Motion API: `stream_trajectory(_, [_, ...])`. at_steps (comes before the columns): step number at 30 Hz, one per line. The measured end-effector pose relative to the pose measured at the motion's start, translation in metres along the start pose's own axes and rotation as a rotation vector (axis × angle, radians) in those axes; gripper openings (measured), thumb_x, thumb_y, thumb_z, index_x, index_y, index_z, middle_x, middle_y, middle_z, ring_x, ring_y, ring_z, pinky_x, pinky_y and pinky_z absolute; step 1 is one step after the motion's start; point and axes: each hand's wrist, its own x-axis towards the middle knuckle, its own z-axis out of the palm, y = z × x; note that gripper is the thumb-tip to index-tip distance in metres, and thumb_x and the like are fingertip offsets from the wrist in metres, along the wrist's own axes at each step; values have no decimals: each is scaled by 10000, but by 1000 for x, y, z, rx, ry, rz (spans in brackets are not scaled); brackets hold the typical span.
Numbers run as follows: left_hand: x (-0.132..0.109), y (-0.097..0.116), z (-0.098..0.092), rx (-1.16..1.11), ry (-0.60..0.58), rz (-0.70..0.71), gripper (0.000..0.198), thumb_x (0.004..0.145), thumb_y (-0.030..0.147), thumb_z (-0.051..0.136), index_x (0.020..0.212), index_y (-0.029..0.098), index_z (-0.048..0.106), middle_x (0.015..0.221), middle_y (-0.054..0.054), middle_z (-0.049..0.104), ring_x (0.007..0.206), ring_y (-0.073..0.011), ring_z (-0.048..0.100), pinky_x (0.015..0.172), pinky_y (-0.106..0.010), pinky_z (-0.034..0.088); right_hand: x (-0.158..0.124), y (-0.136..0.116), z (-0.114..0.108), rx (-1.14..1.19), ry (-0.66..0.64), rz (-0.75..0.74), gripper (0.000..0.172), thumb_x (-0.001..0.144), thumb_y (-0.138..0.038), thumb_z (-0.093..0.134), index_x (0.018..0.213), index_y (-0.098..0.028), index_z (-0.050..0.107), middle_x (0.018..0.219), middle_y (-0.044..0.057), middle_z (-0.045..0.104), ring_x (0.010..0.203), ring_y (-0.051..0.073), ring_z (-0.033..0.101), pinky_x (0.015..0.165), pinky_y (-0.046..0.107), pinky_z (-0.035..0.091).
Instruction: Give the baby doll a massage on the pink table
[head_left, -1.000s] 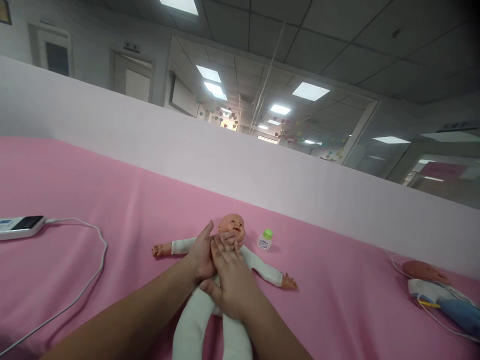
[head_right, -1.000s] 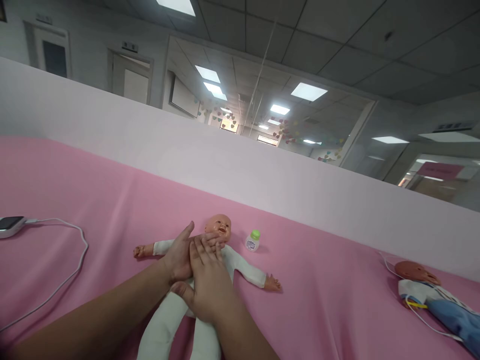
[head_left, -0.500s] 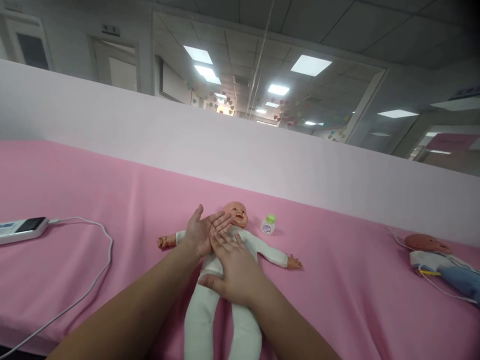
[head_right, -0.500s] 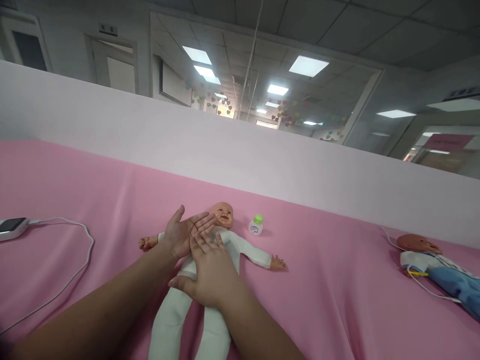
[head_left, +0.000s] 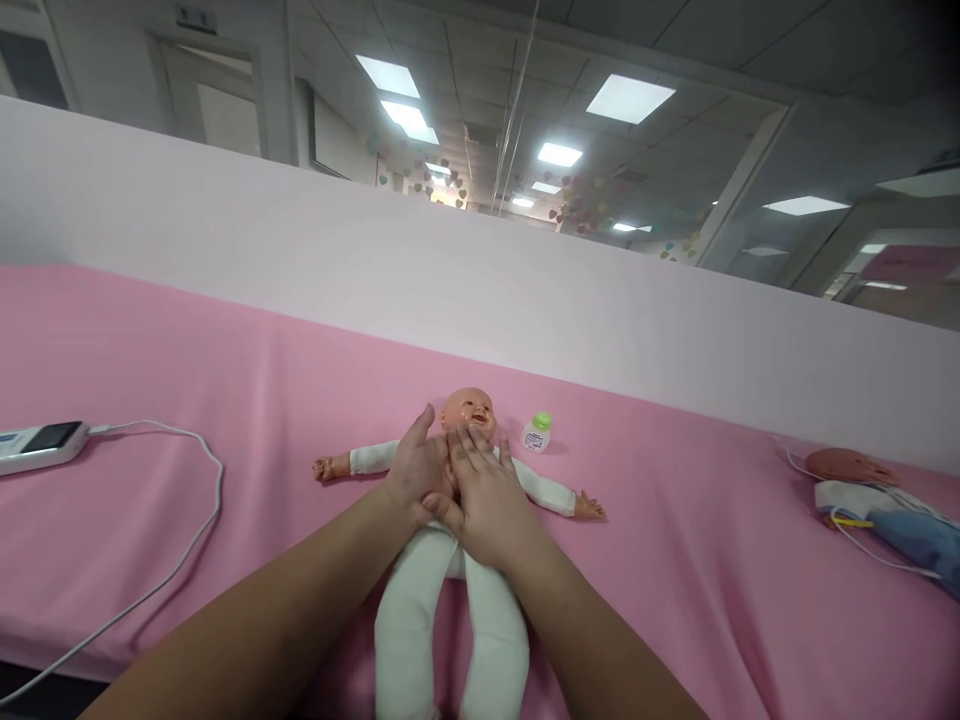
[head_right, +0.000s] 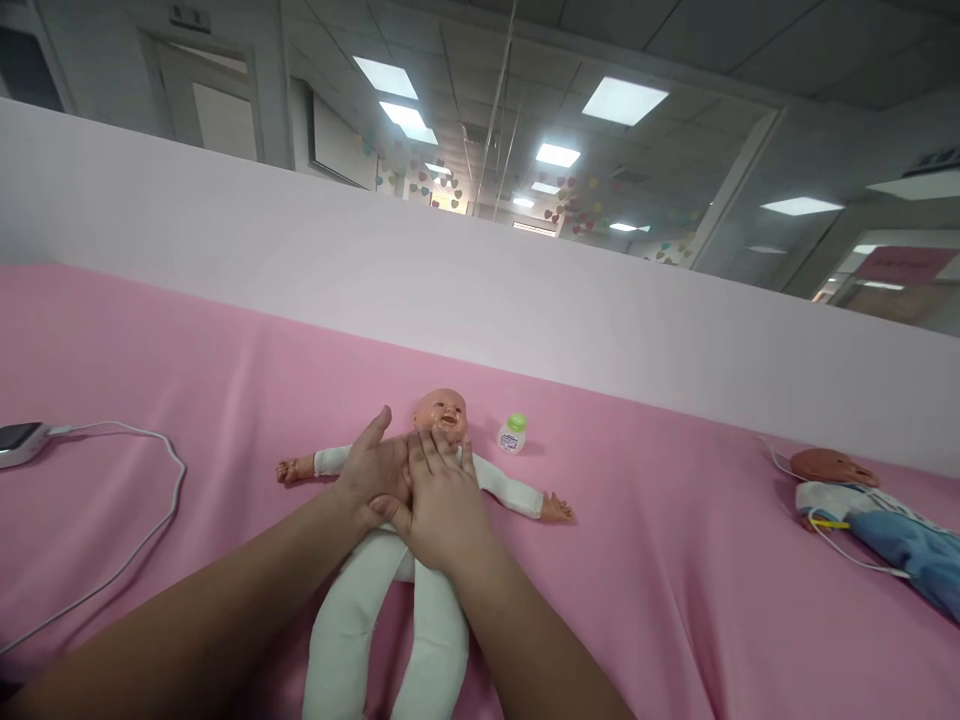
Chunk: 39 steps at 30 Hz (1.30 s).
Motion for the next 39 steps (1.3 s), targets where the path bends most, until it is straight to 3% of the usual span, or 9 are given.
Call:
stream_trajectory(4, [5,17,-14,5,126,129,800,1004,662,403,1468,13,469,1320,-277,648,1270,-345,650,1101,-455,514,-2,-1,3,-4,-11,19,862,1004,-715,394,1653,-160,273,1705,128,268,1613,341,156,1291,623,-25])
stream_trajectory(8, [5,32,-21,8,204,214,843,1007,651,412,1521,-18,388,1365,-299,615,1277,-338,646,1026,-422,569,-6,-10,-1,74,-82,-92,862,1013,-703,393,1661,-158,228,1703,118,281,1608,309,192,1310,580,12])
stream_trajectory(14, [1,25,-13,12,189,173,829,1010,673,380,1489,0,447,1377,-294,619,1285,-350,640,1029,-437,560,-7,-17,-5,138,-96,-238,871,1025,-696,372,1655,-115,219,1718,130,226,1617,281,160,1323,527,46])
stream_trajectory(22, [-1,-9,6,-7,88,34,730,1030,644,337,1425,61,532,1296,-235,690,1241,-369,662,1130,-527,470,-2,-4,-3,31,-56,-50,929,997,-731,385,1664,-113,195,1735,138,163,1624,329,86,1307,579,15])
stream_trajectory(26, [0,-5,-4,43,-40,3,776,1016,676,327,1476,71,483,1333,-244,672,1281,-383,636,1159,-571,422,0,2,-4,9,-84,28,916,1006,-724,360,1664,-109,195,1738,132,135,1627,325,53,1301,588,-2])
stream_trajectory(29, [3,7,-15,89,-27,43,793,992,702,361,1431,60,517,1316,-259,673,1271,-377,644,1145,-543,449,0,4,-5,5,-96,59,877,1021,-703,341,1661,-116,212,1737,123,133,1626,320,75,1299,595,-17])
stream_trajectory(32, [8,20,-23,155,115,139,776,970,720,410,1327,54,589,1299,-255,682,1263,-341,654,1118,-459,492,1,7,-5,44,-105,48,840,1027,-679,371,1646,-120,272,1720,128,225,1616,308,162,1309,574,58])
stream_trajectory(34, [13,23,-29,231,200,213,737,966,715,438,1283,75,621,1348,-241,665,1285,-317,641,1122,-421,488,2,11,-6,72,-107,12,721,1049,-599,401,1600,-134,399,1660,131,389,1572,288,311,1310,526,146])
stream_trajectory(39, [31,8,-53,689,277,393,507,954,577,597,1204,145,687,1389,-163,671,1340,-286,592,1141,-398,448,-1,23,-23,85,-93,20,443,1033,-334,477,1423,-194,632,1421,97,678,1308,274,626,1118,434,468])
